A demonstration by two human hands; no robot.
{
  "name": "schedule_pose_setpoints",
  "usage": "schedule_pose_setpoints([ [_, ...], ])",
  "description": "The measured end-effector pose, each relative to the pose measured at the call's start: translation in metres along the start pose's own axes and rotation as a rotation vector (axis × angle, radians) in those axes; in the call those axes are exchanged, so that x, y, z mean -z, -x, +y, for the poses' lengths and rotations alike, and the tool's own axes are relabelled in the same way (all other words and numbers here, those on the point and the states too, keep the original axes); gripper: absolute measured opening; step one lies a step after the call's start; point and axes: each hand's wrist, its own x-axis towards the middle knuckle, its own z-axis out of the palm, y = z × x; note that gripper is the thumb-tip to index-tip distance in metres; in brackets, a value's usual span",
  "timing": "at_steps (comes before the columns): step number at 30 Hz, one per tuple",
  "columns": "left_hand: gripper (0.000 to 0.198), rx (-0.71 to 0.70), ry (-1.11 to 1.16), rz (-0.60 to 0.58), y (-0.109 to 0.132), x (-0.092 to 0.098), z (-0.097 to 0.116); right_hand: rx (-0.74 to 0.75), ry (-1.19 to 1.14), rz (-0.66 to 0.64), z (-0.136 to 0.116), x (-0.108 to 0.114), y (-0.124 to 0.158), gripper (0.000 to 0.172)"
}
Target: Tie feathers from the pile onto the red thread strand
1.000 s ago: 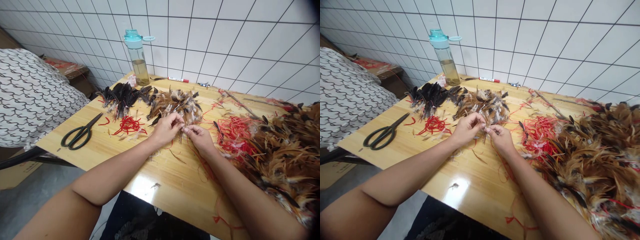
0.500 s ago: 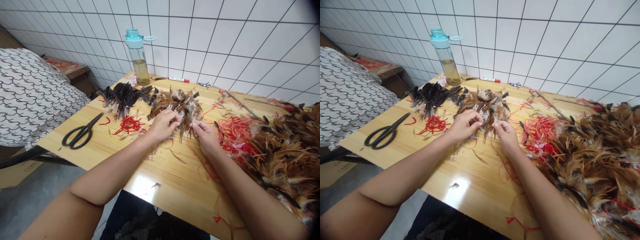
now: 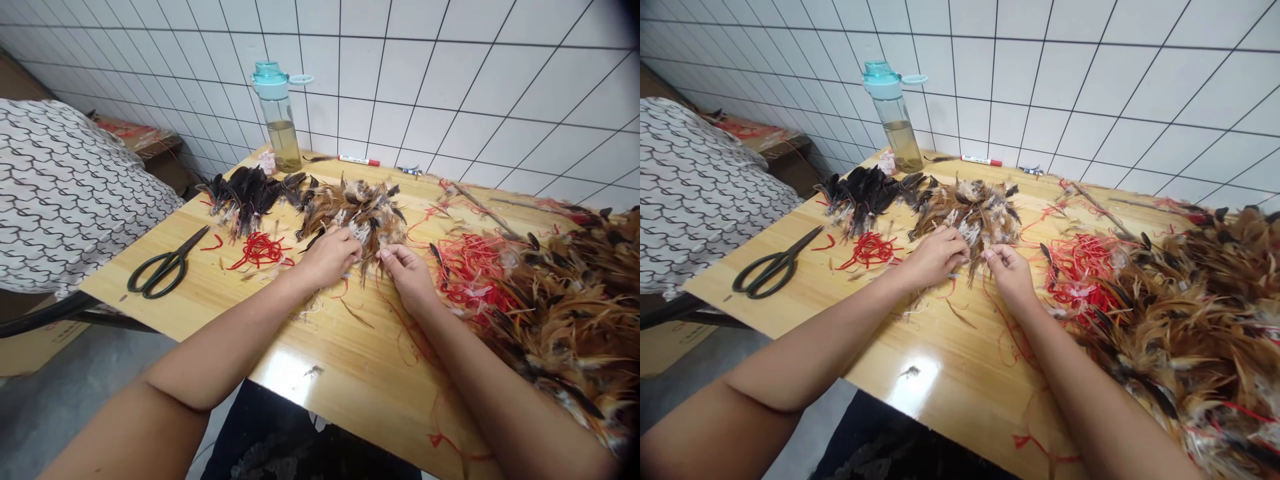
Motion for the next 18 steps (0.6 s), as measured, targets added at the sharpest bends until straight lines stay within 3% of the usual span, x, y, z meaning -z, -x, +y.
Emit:
schedule_pose_setpoints([
  [5, 0.01, 0.031, 0.209, 0.156, -0.001, 0.014, 0.014, 0.013, 0.057, 0.016, 0.002, 0.0, -0.002, 0.025],
  [9, 0.011, 0.008, 0.263, 0.16, 0.0, 0.018, 0.02, 0.021, 0.103, 0.012, 0.002, 0.0, -0.002, 0.024],
  [18, 0.014, -0.119, 0.131, 0.162, 0.002, 0.008, 0.01, 0.049, 0.183, -0.035, 0.002, -0.002, -0.001, 0.022],
])
